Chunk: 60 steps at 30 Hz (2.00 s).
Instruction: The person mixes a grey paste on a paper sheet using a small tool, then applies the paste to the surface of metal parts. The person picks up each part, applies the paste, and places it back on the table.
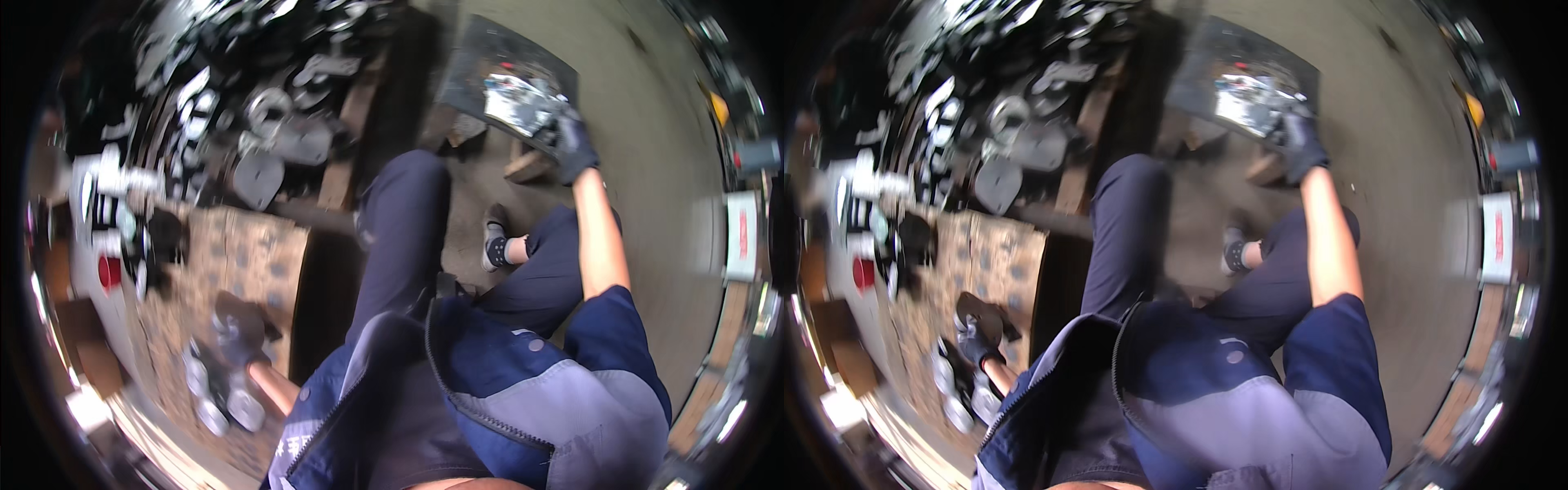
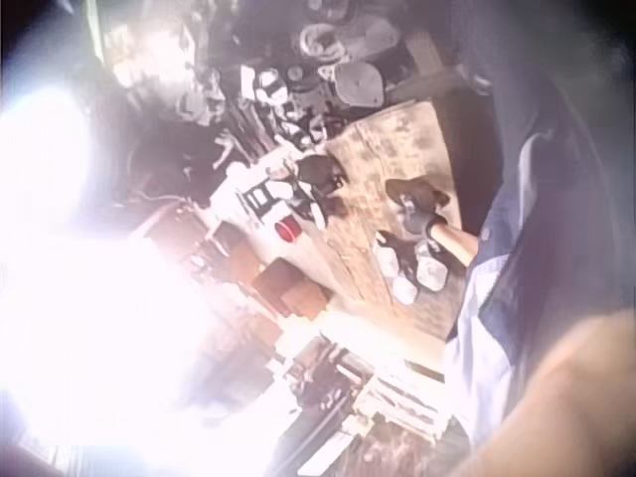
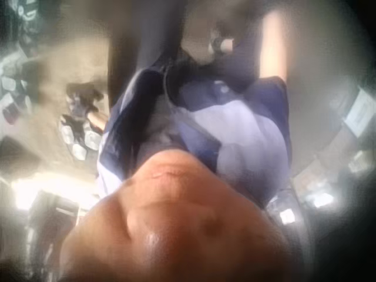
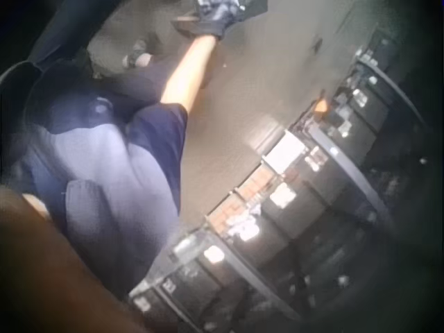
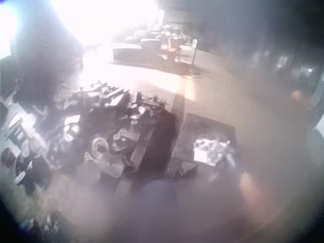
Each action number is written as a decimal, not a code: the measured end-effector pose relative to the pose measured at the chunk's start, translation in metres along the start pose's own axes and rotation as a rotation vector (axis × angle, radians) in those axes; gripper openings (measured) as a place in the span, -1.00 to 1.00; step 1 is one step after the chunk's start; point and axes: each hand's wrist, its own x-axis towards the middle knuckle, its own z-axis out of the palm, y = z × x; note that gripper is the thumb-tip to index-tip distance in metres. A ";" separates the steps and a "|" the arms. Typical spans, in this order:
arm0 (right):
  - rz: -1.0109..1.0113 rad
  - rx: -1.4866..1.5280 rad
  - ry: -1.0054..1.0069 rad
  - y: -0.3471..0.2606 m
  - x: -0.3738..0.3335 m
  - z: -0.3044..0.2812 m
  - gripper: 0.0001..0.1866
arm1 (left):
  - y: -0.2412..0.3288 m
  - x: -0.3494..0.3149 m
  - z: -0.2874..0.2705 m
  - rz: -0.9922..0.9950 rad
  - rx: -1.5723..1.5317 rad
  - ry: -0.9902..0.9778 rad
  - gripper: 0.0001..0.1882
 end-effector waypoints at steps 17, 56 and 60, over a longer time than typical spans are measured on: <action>-0.428 -1.205 0.509 0.083 -0.024 -0.014 -0.92 | 0.409 -0.088 0.082 0.826 -0.355 -0.607 -0.61; 0.054 -0.175 0.069 0.029 -0.022 0.053 -0.80 | 0.504 -0.126 0.305 0.597 -0.053 -0.968 -0.40; -0.365 -0.396 -0.042 0.045 -0.002 0.083 -0.72 | 0.501 -0.110 0.342 0.510 -0.090 -1.027 -0.47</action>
